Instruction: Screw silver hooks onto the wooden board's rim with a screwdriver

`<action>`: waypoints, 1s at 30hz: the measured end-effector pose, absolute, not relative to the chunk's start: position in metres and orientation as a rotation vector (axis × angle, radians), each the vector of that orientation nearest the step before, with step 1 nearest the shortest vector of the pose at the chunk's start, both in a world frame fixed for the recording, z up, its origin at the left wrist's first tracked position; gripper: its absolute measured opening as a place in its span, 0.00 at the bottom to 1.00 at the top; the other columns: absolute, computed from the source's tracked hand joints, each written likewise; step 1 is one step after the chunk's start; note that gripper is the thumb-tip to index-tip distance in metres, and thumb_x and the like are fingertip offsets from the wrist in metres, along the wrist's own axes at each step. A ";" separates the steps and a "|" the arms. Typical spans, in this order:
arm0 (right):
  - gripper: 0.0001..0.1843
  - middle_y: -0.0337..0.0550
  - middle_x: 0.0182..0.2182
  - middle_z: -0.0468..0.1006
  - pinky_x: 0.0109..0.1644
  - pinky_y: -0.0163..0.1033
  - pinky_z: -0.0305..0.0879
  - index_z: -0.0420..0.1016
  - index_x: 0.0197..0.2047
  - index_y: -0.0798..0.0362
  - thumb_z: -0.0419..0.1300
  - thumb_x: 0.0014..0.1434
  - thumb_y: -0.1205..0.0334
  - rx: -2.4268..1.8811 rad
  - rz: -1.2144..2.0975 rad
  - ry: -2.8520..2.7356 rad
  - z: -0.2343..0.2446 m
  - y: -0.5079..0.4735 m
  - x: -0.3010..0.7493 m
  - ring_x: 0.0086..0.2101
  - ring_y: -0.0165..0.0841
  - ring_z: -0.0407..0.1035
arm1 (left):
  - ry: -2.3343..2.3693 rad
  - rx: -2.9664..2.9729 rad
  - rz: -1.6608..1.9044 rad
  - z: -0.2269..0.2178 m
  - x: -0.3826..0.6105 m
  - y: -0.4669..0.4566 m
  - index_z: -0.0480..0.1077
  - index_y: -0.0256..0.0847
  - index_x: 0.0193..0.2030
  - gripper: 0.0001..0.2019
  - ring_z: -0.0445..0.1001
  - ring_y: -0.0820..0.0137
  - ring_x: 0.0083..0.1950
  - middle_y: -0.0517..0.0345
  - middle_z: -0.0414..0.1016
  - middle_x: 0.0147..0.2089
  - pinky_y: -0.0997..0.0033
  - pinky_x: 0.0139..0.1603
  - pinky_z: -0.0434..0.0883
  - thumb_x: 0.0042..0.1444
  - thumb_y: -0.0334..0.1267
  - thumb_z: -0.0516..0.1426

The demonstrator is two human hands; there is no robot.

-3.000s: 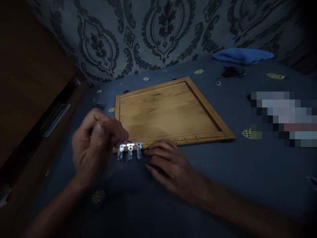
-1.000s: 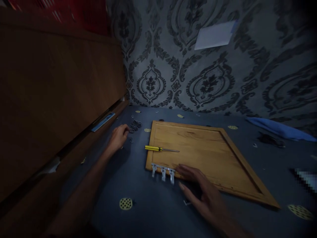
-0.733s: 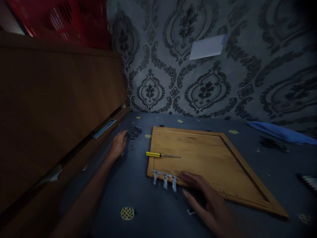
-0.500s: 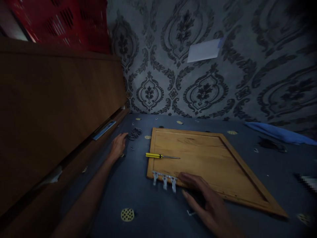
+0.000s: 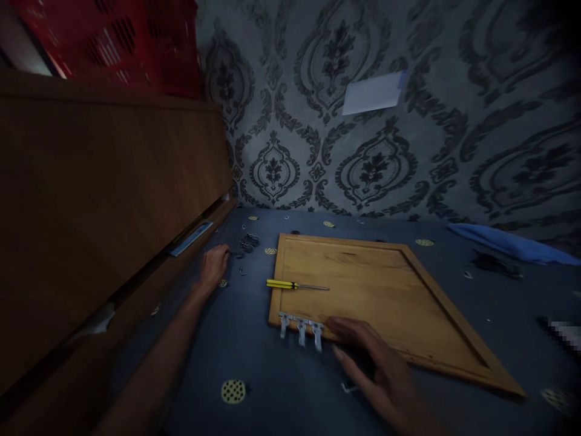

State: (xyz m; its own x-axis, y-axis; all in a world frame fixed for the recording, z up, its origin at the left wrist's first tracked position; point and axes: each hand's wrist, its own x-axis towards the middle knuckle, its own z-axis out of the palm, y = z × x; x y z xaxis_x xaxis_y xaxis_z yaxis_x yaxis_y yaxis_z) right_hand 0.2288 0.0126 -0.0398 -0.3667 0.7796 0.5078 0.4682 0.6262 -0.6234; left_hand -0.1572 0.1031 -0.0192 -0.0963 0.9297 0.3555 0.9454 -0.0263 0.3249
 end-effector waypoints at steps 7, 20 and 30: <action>0.15 0.51 0.48 0.83 0.50 0.49 0.80 0.77 0.53 0.48 0.59 0.65 0.57 -0.966 0.482 -2.027 -0.040 0.012 0.230 0.47 0.44 0.80 | -2.164 -2.013 -0.906 -0.017 -0.156 0.100 0.71 0.39 0.58 0.16 0.76 0.61 0.53 0.48 0.74 0.58 0.53 0.53 0.77 0.67 0.43 0.59; 0.14 0.49 0.46 0.84 0.49 0.47 0.80 0.77 0.53 0.48 0.60 0.65 0.60 -0.916 0.442 -2.008 -0.037 0.012 0.227 0.45 0.42 0.81 | -2.257 -1.889 -1.508 -0.023 -0.157 0.109 0.70 0.37 0.58 0.17 0.77 0.61 0.51 0.48 0.74 0.56 0.54 0.50 0.78 0.67 0.43 0.59; 0.12 0.44 0.32 0.83 0.41 0.40 0.76 0.76 0.50 0.52 0.56 0.67 0.60 -1.074 0.493 -1.820 -0.025 0.006 0.229 0.33 0.36 0.80 | -2.469 -1.959 -1.848 -0.018 -0.146 0.112 0.70 0.37 0.58 0.17 0.77 0.62 0.50 0.48 0.75 0.55 0.56 0.49 0.78 0.67 0.43 0.59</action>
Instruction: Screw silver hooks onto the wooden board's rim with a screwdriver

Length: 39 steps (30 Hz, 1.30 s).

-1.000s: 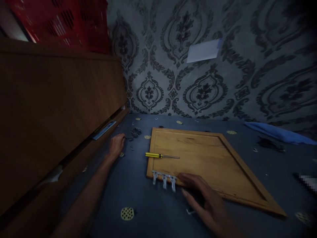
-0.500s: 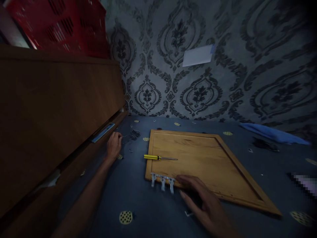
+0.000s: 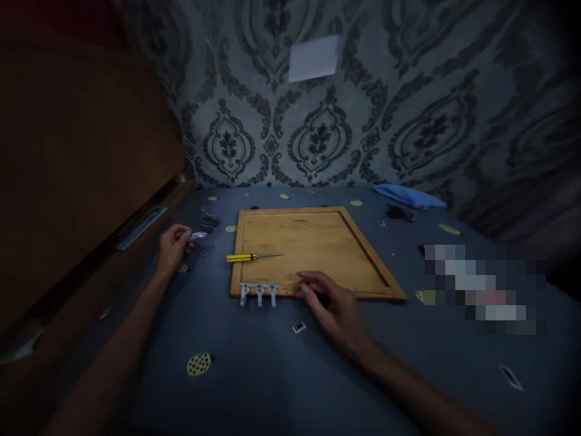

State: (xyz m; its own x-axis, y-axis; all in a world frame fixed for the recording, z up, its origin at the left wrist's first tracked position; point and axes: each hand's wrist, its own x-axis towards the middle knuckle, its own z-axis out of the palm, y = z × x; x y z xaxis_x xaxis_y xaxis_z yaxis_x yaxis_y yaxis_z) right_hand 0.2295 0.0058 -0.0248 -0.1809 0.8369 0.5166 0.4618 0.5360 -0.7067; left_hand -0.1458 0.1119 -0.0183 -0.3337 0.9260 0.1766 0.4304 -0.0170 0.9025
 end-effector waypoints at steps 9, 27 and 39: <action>0.11 0.33 0.20 0.72 0.33 0.36 0.69 0.77 0.49 0.51 0.56 0.66 0.62 -1.152 0.496 -1.808 -0.028 0.005 0.234 0.24 0.31 0.72 | 1.574 1.467 1.324 0.001 -0.111 0.097 0.73 0.35 0.41 0.08 0.71 0.76 0.26 0.61 0.74 0.31 0.75 0.28 0.71 0.63 0.39 0.62; 0.11 0.42 0.31 0.81 0.41 0.44 0.75 0.80 0.45 0.50 0.58 0.64 0.67 -1.010 0.437 -1.873 -0.025 0.006 0.231 0.32 0.36 0.76 | 1.294 1.508 1.209 0.026 -0.055 0.069 0.76 0.38 0.38 0.18 0.72 0.70 0.27 0.58 0.77 0.28 0.71 0.30 0.71 0.43 0.45 0.68; 0.14 0.45 0.39 0.84 0.37 0.39 0.77 0.76 0.54 0.50 0.59 0.66 0.63 -0.964 0.650 -1.832 -0.002 0.003 0.206 0.37 0.35 0.80 | 1.035 1.431 1.048 0.029 -0.031 0.047 0.76 0.37 0.44 0.15 0.80 0.69 0.32 0.56 0.80 0.34 0.68 0.39 0.79 0.50 0.40 0.68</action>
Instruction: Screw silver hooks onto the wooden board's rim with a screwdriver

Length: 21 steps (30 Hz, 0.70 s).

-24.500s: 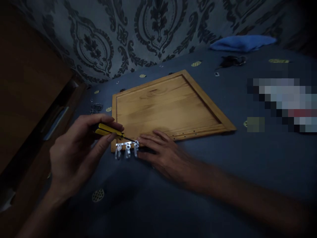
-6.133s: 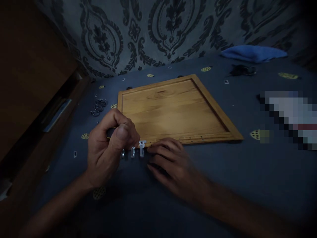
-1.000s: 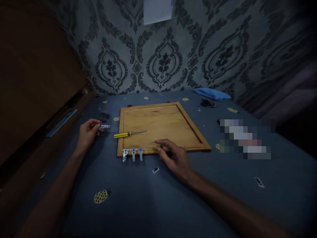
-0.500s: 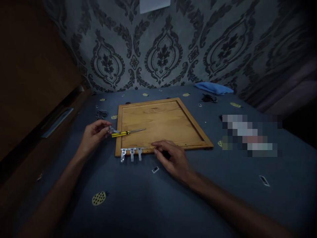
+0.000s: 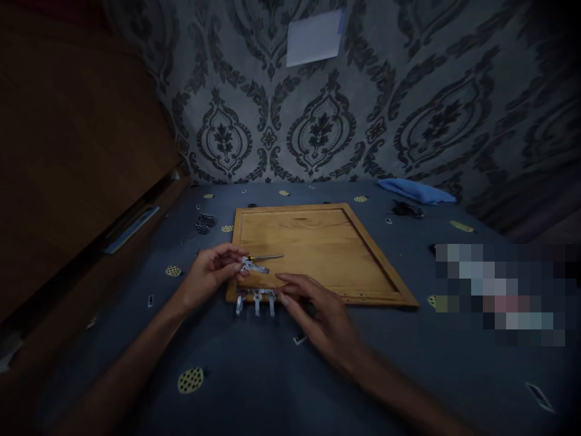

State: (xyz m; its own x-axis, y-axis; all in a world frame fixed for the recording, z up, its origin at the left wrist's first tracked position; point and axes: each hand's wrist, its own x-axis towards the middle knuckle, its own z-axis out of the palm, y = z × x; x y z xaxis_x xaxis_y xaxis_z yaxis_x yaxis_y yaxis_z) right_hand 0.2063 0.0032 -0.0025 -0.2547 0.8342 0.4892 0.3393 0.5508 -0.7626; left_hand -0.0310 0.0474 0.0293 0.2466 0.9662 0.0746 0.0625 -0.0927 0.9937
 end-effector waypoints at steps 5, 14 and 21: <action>0.14 0.43 0.35 0.84 0.31 0.35 0.73 0.77 0.53 0.50 0.59 0.67 0.59 -0.939 0.939 -1.704 0.010 -0.001 0.194 0.32 0.33 0.78 | 0.944 1.401 0.983 0.032 -0.024 0.039 0.76 0.37 0.45 0.14 0.81 0.68 0.35 0.54 0.81 0.38 0.67 0.40 0.80 0.52 0.39 0.67; 0.15 0.45 0.32 0.84 0.27 0.35 0.73 0.79 0.41 0.52 0.62 0.65 0.48 -0.947 1.264 -1.441 0.004 -0.008 0.196 0.27 0.32 0.77 | 0.859 1.340 0.941 0.036 -0.018 0.030 0.77 0.40 0.47 0.13 0.83 0.66 0.39 0.53 0.82 0.41 0.66 0.43 0.81 0.54 0.34 0.66; 0.16 0.46 0.30 0.85 0.26 0.33 0.72 0.80 0.39 0.53 0.64 0.63 0.48 -0.929 1.303 -1.405 0.004 -0.007 0.198 0.25 0.31 0.77 | 0.842 1.318 0.938 0.033 -0.014 0.029 0.77 0.41 0.47 0.12 0.84 0.65 0.44 0.53 0.83 0.42 0.67 0.45 0.81 0.55 0.35 0.65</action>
